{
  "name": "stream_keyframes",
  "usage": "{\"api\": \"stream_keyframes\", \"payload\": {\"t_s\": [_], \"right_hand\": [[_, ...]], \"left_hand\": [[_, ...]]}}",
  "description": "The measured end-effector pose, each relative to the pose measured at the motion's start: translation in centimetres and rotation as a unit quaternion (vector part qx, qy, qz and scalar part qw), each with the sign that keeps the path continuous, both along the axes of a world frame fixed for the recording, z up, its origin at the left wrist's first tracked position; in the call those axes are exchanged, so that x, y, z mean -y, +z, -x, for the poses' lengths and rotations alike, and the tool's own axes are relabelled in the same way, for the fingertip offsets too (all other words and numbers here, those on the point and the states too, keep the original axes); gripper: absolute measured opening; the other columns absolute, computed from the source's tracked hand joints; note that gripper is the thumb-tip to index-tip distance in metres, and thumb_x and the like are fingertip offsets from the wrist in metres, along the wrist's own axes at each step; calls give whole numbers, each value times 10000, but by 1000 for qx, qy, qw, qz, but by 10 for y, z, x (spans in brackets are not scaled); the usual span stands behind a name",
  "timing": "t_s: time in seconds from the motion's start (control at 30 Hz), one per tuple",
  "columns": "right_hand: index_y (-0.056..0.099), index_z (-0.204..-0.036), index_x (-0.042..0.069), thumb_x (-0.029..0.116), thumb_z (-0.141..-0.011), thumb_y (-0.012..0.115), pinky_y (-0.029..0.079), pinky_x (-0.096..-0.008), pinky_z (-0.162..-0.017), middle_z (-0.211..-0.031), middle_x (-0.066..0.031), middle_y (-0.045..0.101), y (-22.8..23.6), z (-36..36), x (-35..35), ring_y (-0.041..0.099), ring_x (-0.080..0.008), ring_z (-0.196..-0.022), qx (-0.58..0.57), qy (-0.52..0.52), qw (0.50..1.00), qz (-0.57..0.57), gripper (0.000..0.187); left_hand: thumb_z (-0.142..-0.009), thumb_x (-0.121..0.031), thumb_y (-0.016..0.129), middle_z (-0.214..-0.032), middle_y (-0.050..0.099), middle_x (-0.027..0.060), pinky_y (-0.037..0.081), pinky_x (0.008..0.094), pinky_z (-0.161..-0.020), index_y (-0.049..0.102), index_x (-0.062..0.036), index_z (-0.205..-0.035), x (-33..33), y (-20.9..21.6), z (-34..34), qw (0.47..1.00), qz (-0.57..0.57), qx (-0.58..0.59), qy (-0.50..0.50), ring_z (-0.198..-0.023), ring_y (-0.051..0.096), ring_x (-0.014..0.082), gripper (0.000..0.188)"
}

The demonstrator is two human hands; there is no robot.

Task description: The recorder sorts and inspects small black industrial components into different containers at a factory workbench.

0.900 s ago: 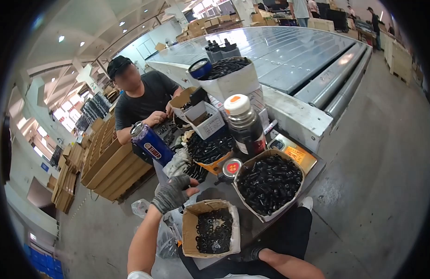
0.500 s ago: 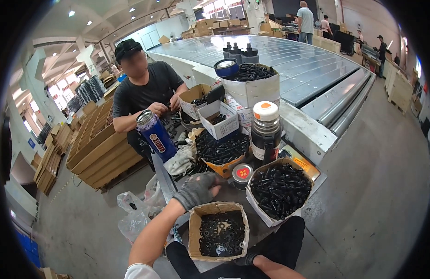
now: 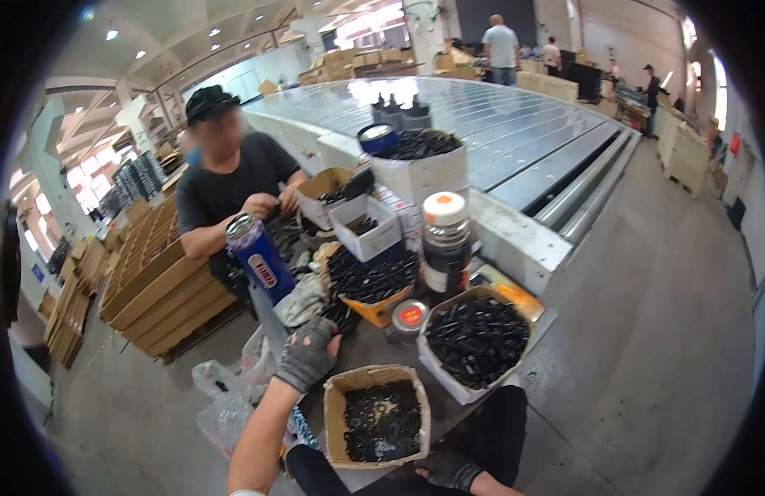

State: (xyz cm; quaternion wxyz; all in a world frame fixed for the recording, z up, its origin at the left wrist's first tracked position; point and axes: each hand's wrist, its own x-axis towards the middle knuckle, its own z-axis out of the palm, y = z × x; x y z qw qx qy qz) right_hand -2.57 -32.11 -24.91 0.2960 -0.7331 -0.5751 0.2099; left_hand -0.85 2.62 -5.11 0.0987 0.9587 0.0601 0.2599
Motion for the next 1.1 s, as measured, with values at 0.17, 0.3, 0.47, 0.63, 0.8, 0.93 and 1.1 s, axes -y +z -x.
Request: {"api": "stream_keyframes", "payload": {"t_s": [0.17,0.3,0.47,0.63,0.8,0.93,1.1], "right_hand": [[654,-1157,59,301,-994,563,517,-389,-918,-1103,-153,674,63,-9,32,641,-328,-1044,-114,-52,991,49,306],[649,-1122,59,261,-960,605,510,-424,-899,-1102,-182,654,107,-4,51,627,-362,-1029,-30,-115,992,-32,262],[657,-1078,54,254,-965,591,517,-430,-865,-1044,-167,660,119,-11,61,632,-366,-987,2,-139,988,-71,239],[653,-1081,59,264,-950,603,520,-425,-854,-1031,-152,662,129,-6,58,635,-353,-980,15,-136,989,-59,249],[654,-1075,66,260,-943,609,518,-432,-848,-1035,-150,662,119,3,53,634,-355,-980,22,-141,987,-73,238],[652,-1077,77,268,-943,607,517,-434,-847,-1032,-145,661,119,4,53,632,-353,-981,31,-146,987,-57,237],[651,-1077,79,278,-940,607,516,-431,-853,-1032,-142,658,113,2,59,631,-349,-980,38,-152,987,-43,246]], "left_hand": [[-778,-85,676,-902,620,142,514,438,-715,638,-55,-923,-6,-6,9,998,0,35,-54,-837,629,341,152],[-789,-72,655,-932,599,149,525,429,-756,677,-57,-984,0,-1,7,996,-8,-58,-64,-878,630,337,197],[-749,-15,688,-947,601,108,524,416,-763,731,-112,-938,5,20,13,988,-3,-121,-97,-889,640,314,216],[-755,-89,722,-983,621,107,535,417,-789,757,-134,-975,2,8,14,996,-14,-39,-82,-926,646,307,227],[-805,-165,724,-879,665,104,542,411,-758,763,-140,-964,11,0,12,998,50,-31,8,-848,667,309,165],[-884,-316,651,-966,694,111,529,435,-822,735,-136,-1020,16,-6,4,992,16,-122,36,-933,669,300,240],[-838,-284,700,-939,706,136,542,426,-802,733,-115,-1026,8,-3,-1,992,62,-111,22,-891,684,323,255]]}}
